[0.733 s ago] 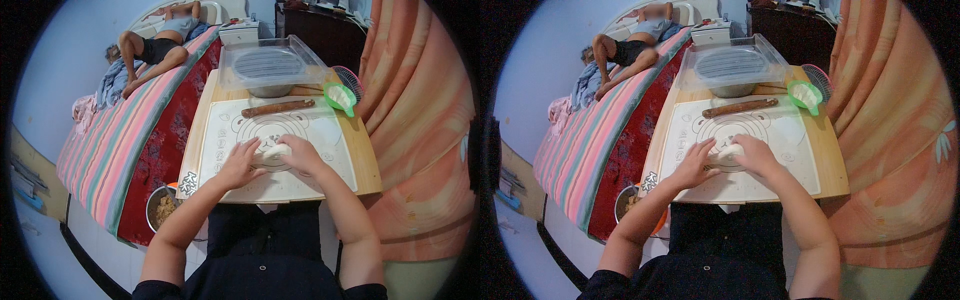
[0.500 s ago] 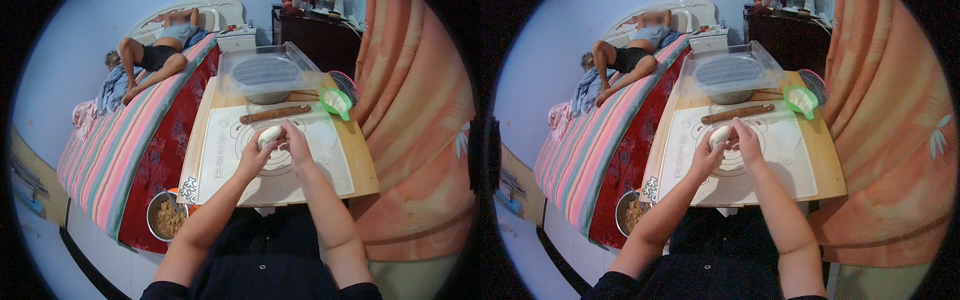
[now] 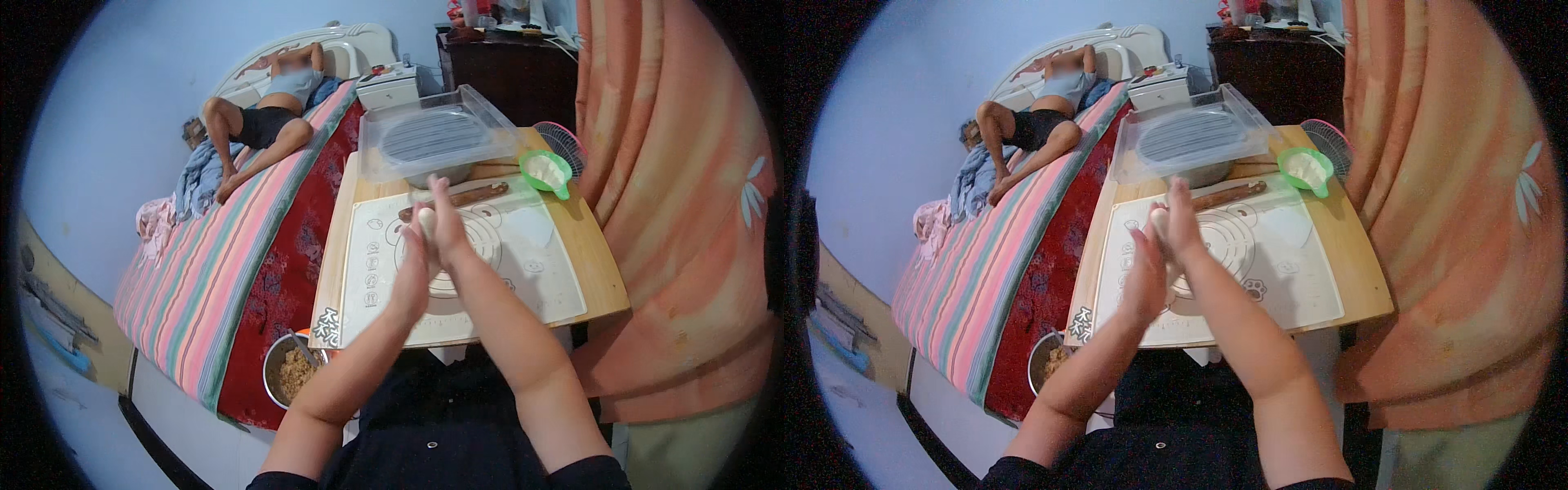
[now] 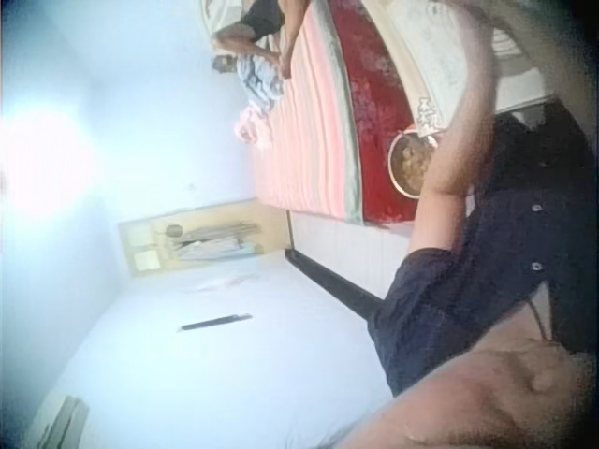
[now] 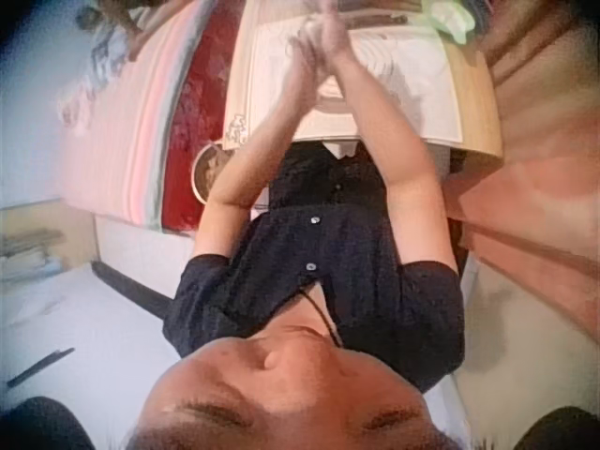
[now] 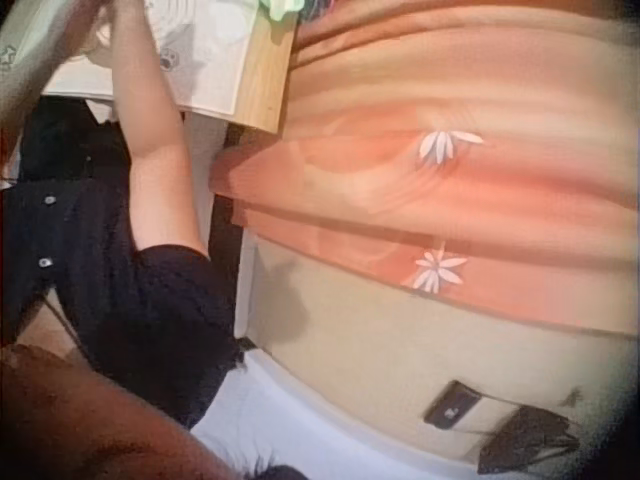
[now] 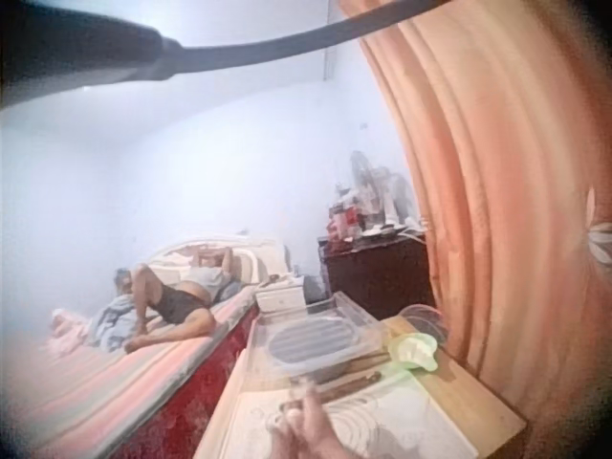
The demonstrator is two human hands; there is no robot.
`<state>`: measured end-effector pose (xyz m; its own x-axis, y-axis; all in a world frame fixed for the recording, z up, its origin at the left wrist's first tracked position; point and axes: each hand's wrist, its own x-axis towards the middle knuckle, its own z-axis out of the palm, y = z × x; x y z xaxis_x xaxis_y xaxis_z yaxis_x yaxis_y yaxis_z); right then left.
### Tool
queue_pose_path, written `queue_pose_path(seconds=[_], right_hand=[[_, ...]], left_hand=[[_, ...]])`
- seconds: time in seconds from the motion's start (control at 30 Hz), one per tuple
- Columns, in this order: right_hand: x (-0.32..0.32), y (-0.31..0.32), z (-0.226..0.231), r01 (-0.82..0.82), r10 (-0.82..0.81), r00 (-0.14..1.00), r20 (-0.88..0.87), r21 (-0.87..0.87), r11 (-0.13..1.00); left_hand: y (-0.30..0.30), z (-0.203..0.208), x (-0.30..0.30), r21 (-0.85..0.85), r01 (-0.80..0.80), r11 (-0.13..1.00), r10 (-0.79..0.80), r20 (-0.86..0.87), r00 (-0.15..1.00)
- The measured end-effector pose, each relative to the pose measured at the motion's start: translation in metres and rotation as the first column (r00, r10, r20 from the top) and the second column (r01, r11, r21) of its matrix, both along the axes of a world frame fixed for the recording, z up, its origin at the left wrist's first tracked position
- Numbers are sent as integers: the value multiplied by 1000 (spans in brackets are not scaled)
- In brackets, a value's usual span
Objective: The person kneads a piece of dough on a silicone mat, rolls it into a long rope using a rolling pin, and then cuts it into small pieces with a plastic scraper. The cut pieces are gathered and briefly kneaded together.
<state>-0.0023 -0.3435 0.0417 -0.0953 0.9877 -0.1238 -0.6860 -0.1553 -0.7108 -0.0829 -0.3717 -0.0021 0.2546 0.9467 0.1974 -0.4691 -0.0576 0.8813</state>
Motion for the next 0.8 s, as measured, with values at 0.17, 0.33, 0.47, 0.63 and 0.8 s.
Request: queue_pose_path(seconds=[0.17,0.33,0.47,0.63,0.8], right_hand=[[-40,-36,-22,72,-443,817,370,696,714],[-13,-2,-17,168,-315,875,367,379,910],[-12,30,-40,323,-588,685,431,544,775],[28,-3,-43,225,-519,764,384,595,772],[39,-27,-51,-589,279,471,837,63,805]], left_hand=[[30,37,-17,82,-20,996,18,24,1000],[2,14,12,46,38,998,-36,-36,999],[8,1,15,61,-126,990,131,-94,987],[35,15,2,19,-223,975,221,85,972],[28,37,-1,-82,-126,989,130,46,990]])
